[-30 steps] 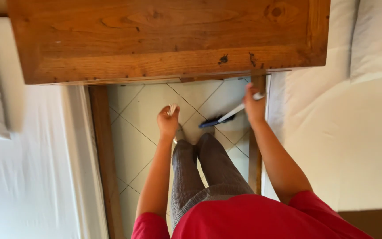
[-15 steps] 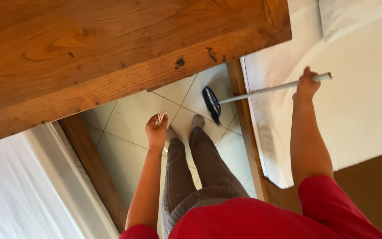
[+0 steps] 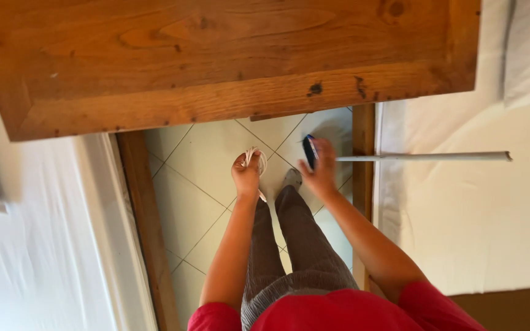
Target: The person mops the floor between two beds by first sweeping the area with a broom, then mopping with a mop held in both hands.
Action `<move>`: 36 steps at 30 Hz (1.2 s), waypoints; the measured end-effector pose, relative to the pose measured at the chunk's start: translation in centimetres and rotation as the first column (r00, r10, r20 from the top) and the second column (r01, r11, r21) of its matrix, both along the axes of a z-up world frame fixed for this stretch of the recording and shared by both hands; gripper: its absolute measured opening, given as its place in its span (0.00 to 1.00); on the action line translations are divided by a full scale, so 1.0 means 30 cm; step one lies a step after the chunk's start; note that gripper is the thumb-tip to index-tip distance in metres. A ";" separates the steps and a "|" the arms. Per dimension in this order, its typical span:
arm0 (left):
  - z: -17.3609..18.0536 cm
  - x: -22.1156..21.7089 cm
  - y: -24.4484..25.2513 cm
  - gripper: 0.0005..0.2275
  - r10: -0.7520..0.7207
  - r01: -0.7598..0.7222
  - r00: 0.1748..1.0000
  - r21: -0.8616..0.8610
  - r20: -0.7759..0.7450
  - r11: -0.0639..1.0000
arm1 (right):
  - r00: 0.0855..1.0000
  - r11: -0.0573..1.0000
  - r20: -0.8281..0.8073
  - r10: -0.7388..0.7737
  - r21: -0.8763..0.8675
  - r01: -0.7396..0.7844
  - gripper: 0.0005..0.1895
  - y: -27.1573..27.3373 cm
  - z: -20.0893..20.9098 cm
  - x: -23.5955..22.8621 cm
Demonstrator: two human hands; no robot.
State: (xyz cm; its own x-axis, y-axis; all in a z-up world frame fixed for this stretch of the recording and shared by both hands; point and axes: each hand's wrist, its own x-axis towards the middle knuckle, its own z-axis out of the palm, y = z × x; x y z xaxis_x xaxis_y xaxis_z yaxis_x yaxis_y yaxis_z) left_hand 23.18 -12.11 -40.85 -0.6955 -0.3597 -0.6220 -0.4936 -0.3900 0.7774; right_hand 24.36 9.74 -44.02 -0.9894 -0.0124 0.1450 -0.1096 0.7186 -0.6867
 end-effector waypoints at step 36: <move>-0.857 -0.432 0.256 0.20 -0.785 0.441 0.307 -0.812 0.537 -0.383 | 0.968 0.926 0.058 0.246 0.283 -0.252 0.21 -0.045 0.002 0.064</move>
